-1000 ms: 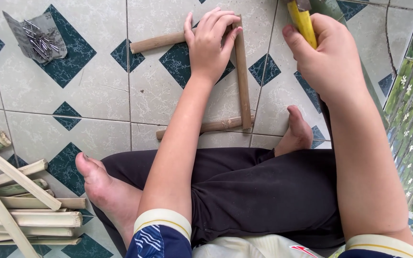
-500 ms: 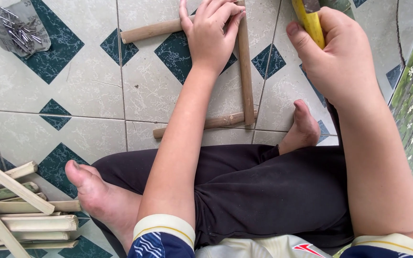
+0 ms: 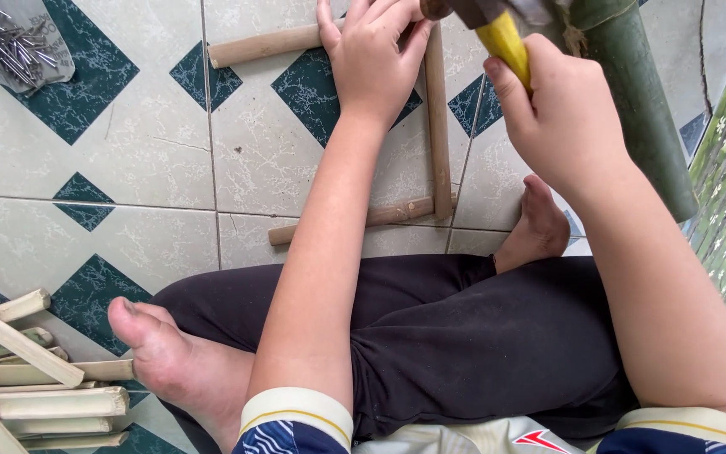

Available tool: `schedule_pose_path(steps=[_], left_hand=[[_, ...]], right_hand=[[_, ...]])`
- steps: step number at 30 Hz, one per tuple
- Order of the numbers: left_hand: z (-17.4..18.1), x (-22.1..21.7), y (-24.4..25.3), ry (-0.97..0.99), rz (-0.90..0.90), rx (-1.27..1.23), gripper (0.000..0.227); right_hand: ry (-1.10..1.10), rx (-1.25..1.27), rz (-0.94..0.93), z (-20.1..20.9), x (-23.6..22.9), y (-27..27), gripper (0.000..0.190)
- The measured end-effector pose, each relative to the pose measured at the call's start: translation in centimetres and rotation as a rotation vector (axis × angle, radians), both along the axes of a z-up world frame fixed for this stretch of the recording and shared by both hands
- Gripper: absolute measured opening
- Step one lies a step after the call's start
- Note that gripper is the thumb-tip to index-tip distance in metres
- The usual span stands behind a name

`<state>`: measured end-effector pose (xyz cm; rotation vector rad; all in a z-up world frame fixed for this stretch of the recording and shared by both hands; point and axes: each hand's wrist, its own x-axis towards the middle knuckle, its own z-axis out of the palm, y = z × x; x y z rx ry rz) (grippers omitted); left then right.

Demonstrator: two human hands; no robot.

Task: Assembling a bamboo structure by aligning pieces and hammering nails into the joints.

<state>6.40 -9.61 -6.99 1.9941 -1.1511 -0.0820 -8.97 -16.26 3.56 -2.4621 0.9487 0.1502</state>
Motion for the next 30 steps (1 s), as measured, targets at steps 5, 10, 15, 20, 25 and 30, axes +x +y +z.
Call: schedule_pose_path(steps=[5,10,15,20,25,30], left_hand=[[0.1,-0.1,0.0,0.042,0.01,-0.026,0.011],[0.3,-0.1,0.0,0.053,0.013,-0.02,0.012],[0.2,0.1,0.0,0.051,0.024,-0.009,0.007],[0.6,0.0,-0.1,0.095,0.024,-0.008,0.01],[0.0,0.3,-0.2,0.042,0.006,-0.039,0.009],[0.2,0.0,0.1,0.076,0.011,-0.03,0.011]], right_hand=[[0.023,0.017,-0.072,-0.2,0.0,0.1,0.036],[-0.028,-0.014,-0.041,-0.2,-0.2,0.3,0.033],[0.044,-0.018,-0.046,-1.2,0.0,0.1,0.038],[-0.081,-0.018,-0.074,0.1,-0.1,0.4,0.033],[-0.006,0.0,-0.094,-0.5,0.3,0.5,0.037],[-0.035,-0.04,-0.086,-0.8,0.0,0.6,0.035]])
